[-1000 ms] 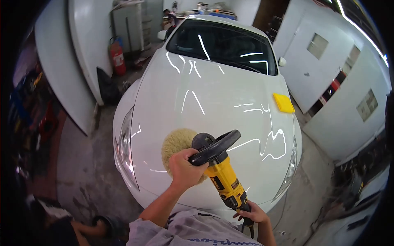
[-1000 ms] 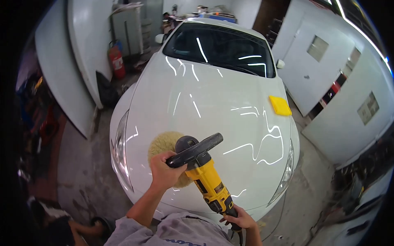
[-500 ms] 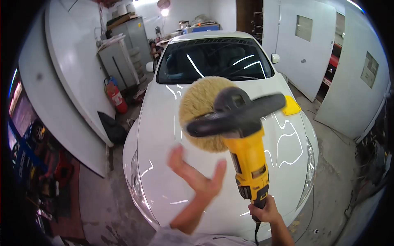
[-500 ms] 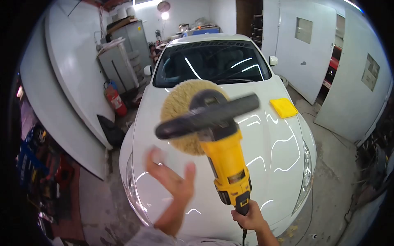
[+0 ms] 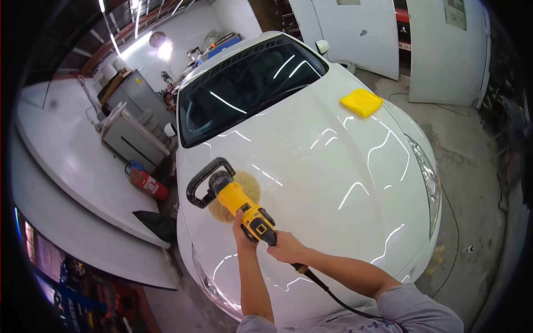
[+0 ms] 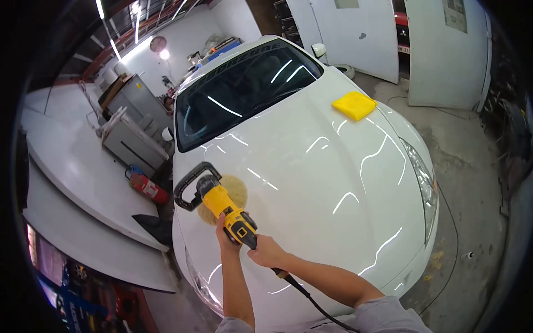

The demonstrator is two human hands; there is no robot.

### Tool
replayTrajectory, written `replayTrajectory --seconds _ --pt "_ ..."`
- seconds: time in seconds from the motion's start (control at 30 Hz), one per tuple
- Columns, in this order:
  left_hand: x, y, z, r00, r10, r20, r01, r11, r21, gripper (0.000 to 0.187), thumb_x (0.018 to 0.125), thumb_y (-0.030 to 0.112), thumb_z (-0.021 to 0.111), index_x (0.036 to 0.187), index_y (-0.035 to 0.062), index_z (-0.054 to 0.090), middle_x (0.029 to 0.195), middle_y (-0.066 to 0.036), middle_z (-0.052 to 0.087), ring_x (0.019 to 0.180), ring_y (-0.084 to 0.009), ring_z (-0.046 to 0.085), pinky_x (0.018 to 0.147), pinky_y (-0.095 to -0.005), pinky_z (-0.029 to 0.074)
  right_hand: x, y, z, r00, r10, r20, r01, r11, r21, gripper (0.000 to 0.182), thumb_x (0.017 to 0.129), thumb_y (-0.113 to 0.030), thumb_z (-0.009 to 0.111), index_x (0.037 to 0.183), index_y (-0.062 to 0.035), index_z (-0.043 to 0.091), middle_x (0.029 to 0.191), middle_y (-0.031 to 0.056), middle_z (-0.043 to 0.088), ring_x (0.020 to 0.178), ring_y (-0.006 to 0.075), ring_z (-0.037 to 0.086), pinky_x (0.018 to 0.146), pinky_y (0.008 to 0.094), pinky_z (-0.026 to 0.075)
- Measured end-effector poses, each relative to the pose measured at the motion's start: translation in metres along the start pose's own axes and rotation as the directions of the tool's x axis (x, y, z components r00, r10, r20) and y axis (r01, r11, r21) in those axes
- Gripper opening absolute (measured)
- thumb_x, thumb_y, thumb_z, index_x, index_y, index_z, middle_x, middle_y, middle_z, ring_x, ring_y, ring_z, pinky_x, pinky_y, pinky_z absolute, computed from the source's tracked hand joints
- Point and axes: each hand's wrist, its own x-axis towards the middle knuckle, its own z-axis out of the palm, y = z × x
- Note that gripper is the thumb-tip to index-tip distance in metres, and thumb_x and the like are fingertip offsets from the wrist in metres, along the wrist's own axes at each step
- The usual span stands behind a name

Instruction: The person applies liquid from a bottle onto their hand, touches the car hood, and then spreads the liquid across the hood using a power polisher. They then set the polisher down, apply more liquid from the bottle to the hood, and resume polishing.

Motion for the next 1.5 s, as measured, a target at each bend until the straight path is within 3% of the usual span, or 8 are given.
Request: replayTrajectory --seconds 0.17,0.27,0.43,0.9,1.07,1.1,1.23,1.5 --pt "0.015 0.003 -0.036 0.997 -0.048 -0.065 0.047 0.999 -0.026 0.058 0.089 0.045 0.052 0.12 -0.0033 0.048 0.098 -0.024 0.063 0.087 -0.0338 0.066 0.075 -0.0443 0.057 0.034 0.015 0.027 0.999 -0.028 -0.025 0.026 0.996 -0.086 0.033 0.075 -0.013 0.058 0.101 0.0066 0.057 0.078 0.0215 0.065 0.073 0.0314 0.066 0.067 0.0386 0.051" --pt "0.029 -0.001 -0.049 0.995 -0.064 -0.08 0.062 0.998 -0.032 0.058 0.089 0.046 0.052 0.121 -0.0024 0.048 0.097 -0.024 0.063 0.087 -0.0342 0.065 0.075 -0.0452 0.056 0.045 0.011 0.024 0.978 0.174 0.115 -0.181 0.982 0.056 0.032 0.074 -0.014 0.058 0.097 0.0085 0.058 0.082 0.0249 0.066 0.079 0.0372 0.066 0.071 0.041 0.052" --pt "0.036 -0.003 -0.054 0.991 -0.088 -0.1 0.085 0.996 -0.026 0.06 0.089 0.049 0.049 0.122 -0.0021 0.049 0.099 -0.024 0.063 0.088 -0.0344 0.065 0.075 -0.0453 0.055 0.065 0.038 0.038 0.999 0.036 -0.016 -0.037 0.998 -0.055 0.037 0.074 -0.015 0.057 0.1 0.0106 0.057 0.085 0.0288 0.065 0.083 0.0419 0.065 0.075 0.0429 0.052" --pt "0.094 0.002 -0.019 0.977 -0.212 -0.002 0.212 0.976 0.04 0.059 0.089 0.048 0.053 0.122 -0.0014 0.049 0.102 -0.021 0.063 0.096 -0.0356 0.063 0.081 -0.0469 0.054 0.074 0.008 0.003 0.975 0.155 -0.162 -0.156 0.988 0.009 0.043 0.075 -0.019 0.058 0.106 0.0105 0.054 0.095 0.0305 0.064 0.091 0.042 0.064 0.079 0.0443 0.051" --pt "0.118 -0.016 0.014 0.958 -0.276 0.079 0.273 0.961 0.048 0.058 0.09 0.047 0.053 0.12 -0.0022 0.05 0.098 -0.02 0.064 0.091 -0.0331 0.065 0.079 -0.0454 0.055 0.086 0.022 -0.021 0.937 0.172 -0.304 -0.163 0.985 0.054 0.038 0.075 -0.017 0.057 0.103 0.0089 0.054 0.081 0.0254 0.065 0.07 0.0349 0.067 0.064 0.0396 0.054" --pt "0.127 -0.023 0.011 0.957 -0.28 0.073 0.276 0.959 0.061 0.059 0.09 0.048 0.053 0.12 -0.0022 0.05 0.097 -0.019 0.064 0.089 -0.0318 0.065 0.079 -0.045 0.055 0.087 0.023 -0.025 0.926 0.156 -0.343 -0.147 0.988 0.054 0.033 0.076 -0.015 0.056 0.1 0.0074 0.054 0.071 0.0189 0.064 0.056 0.0273 0.064 0.053 0.0358 0.052" --pt "0.125 -0.034 0.029 0.957 -0.267 0.117 0.26 0.963 0.07 0.058 0.093 0.049 0.05 0.12 -0.0028 0.049 0.098 -0.019 0.064 0.088 -0.0311 0.065 0.076 -0.043 0.056 0.072 0.003 -0.046 0.93 0.275 -0.242 -0.206 0.939 0.275 0.029 0.077 -0.015 0.061 0.097 0.0043 0.054 0.063 0.0107 0.06 0.048 0.0173 0.058 0.045 0.0309 0.048" --pt "0.11 -0.052 0.029 0.962 -0.23 0.145 0.236 0.971 -0.028 0.054 0.09 0.041 0.052 0.118 -0.0044 0.048 0.098 -0.02 0.063 0.088 -0.0347 0.065 0.076 -0.0445 0.056 0.066 0.005 -0.05 0.914 0.294 -0.278 -0.234 0.944 0.231 0.041 0.079 -0.026 0.066 0.101 0.005 0.052 0.066 0.0106 0.062 0.051 0.0187 0.061 0.05 0.0314 0.051"
